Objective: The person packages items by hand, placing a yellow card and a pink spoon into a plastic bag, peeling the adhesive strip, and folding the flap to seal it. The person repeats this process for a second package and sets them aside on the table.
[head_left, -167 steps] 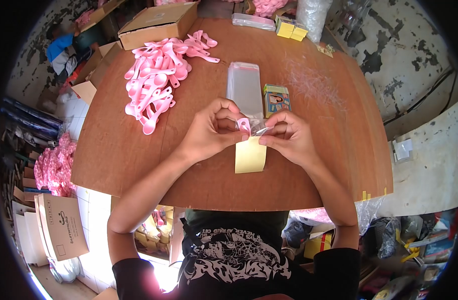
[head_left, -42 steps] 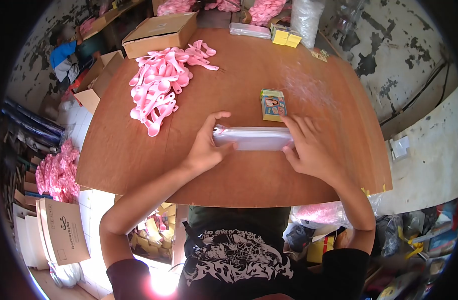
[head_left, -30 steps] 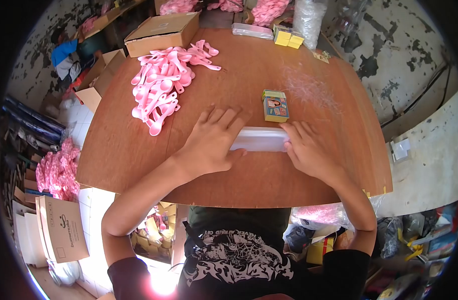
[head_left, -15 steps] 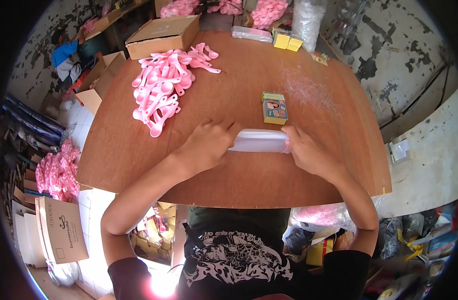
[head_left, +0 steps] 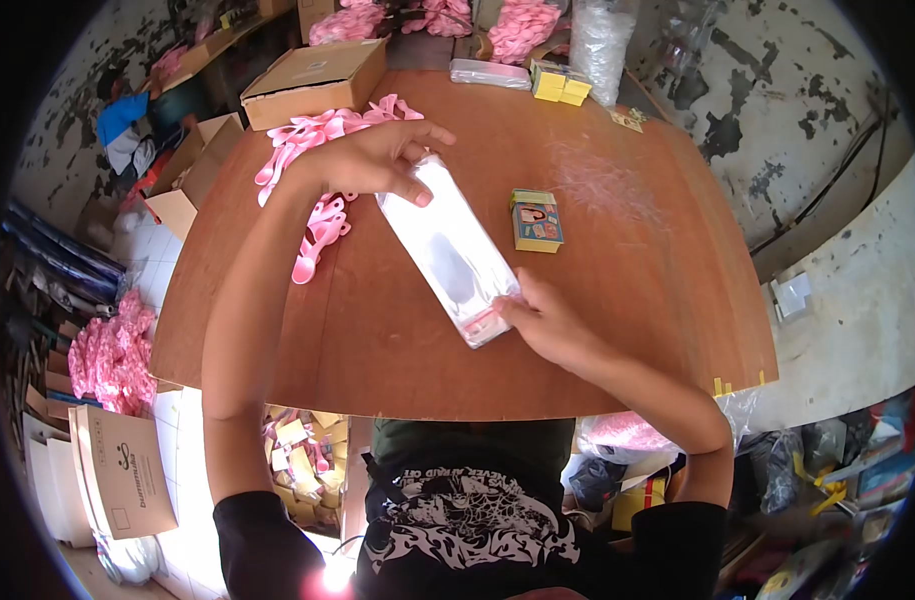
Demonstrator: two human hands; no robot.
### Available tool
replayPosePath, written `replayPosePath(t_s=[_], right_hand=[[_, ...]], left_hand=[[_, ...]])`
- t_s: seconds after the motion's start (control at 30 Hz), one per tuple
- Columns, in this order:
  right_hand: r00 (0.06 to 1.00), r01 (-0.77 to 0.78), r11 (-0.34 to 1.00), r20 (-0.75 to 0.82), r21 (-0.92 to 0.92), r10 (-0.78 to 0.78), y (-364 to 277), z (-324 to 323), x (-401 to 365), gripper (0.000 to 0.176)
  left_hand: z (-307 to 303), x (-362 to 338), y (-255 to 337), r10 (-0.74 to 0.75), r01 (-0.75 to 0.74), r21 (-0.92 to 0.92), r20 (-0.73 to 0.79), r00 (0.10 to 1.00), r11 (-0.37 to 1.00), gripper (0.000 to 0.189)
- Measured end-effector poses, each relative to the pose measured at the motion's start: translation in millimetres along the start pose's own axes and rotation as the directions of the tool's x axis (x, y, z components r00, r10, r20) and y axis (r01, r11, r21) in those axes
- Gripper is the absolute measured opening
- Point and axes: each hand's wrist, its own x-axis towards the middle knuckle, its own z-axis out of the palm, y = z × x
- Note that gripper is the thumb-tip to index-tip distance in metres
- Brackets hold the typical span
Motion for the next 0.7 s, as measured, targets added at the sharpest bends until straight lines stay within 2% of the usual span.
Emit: replayPosePath(t_s=[0.07, 0.1, 0.17, 0.2, 0.27, 0.3, 0.33, 0.37, 0.4, 0.43, 0.5, 0.53, 0.6, 0.7], right_hand=[[0.986, -0.169, 0.976, 0.008, 0.140, 0.169, -2.1, 11.7, 4.8, 0.027], [0.986, -0.166, 0.976, 0.003, 0.140, 0.167, -0.5, 15.7, 7.4, 0.027], [0.937, -0.339, 0.903, 0.013, 0.265, 0.348, 1.4, 18.3, 10.7, 0.029], [0.937, -0.339, 0.904, 0.006, 0.262, 0.350, -0.6, 13.4, 11.3, 0.029], [0.896, -0.425, 0.904, 0.163, 0.053, 0.412, -14.9, -0.8, 11.1, 0.041], [0.896, -0.427, 0.903, 0.160, 0.049, 0.415, -17.1, -4.2, 6.4, 0.041], [0.953, -0.294, 0.955, 0.065, -0.044, 0.296, -17.5, -6.0, -2.1, 0.048], [0.987, -0.160, 0.976, -0.014, -0.148, 0.160, -15.7, -7.8, -10.8, 0.055], [0.990, -0.139, 0.972, -0.048, -0.189, 0.132, -3.7, -10.3, -19.2, 0.064], [0.990, -0.140, 0.971, -0.044, -0.194, 0.134, -0.9, -14.6, -28.8, 0.064], [0.997, -0.039, 0.971, -0.069, -0.234, 0.023, 1.8, -23.1, -46.7, 0.064], [0.997, -0.040, 0.971, -0.067, -0.236, 0.025, 4.4, -26.5, -54.6, 0.064], [0.999, -0.022, 0.973, -0.046, -0.228, 0.011, 8.9, -31.6, -68.3, 0.064], [1.000, -0.006, 0.968, -0.022, -0.249, 0.001, 7.9, -37.3, -81.2, 0.062]], left_hand=[[-7.0, 20.2, -0.3, -0.159, 0.143, 0.085, 0.214, 0.964, 0.986, 0.080], [-8.2, 31.6, -7.1, -0.156, 0.140, 0.088, 0.215, 0.964, 0.986, 0.080], [-3.3, 52.2, -21.3, -0.195, 0.150, 0.164, 0.309, 0.931, 0.975, 0.084], [-0.3, 61.1, -22.8, -0.203, 0.146, 0.189, 0.329, 0.922, 0.971, 0.083], [4.8, 80.0, -33.8, -0.192, 0.122, 0.201, 0.384, 0.903, 0.972, 0.083], [7.1, 90.3, -42.6, -0.190, 0.105, 0.213, 0.436, 0.880, 0.971, 0.082], [8.8, 101.5, -54.3, -0.186, 0.102, 0.210, 0.434, 0.881, 0.972, 0.082], [10.6, 111.4, -63.8, -0.154, 0.021, 0.287, 0.449, 0.880, 0.958, 0.081], [11.0, 120.0, -73.9, -0.124, -0.059, 0.359, 0.467, 0.875, 0.932, 0.081], [12.0, 124.9, -73.8, -0.122, -0.058, 0.354, 0.464, 0.877, 0.933, 0.081], [16.3, 136.2, -70.5, -0.239, 0.045, 0.397, 0.454, 0.858, 0.917, 0.082], [17.6, 143.6, -70.1, -0.238, 0.045, 0.395, 0.454, 0.859, 0.918, 0.082], [19.3, 157.6, -69.1, -0.186, -0.073, 0.458, 0.495, 0.849, 0.886, 0.082], [21.4, 182.2, -81.9, -0.188, -0.087, 0.506, 0.467, 0.864, 0.858, 0.080]])
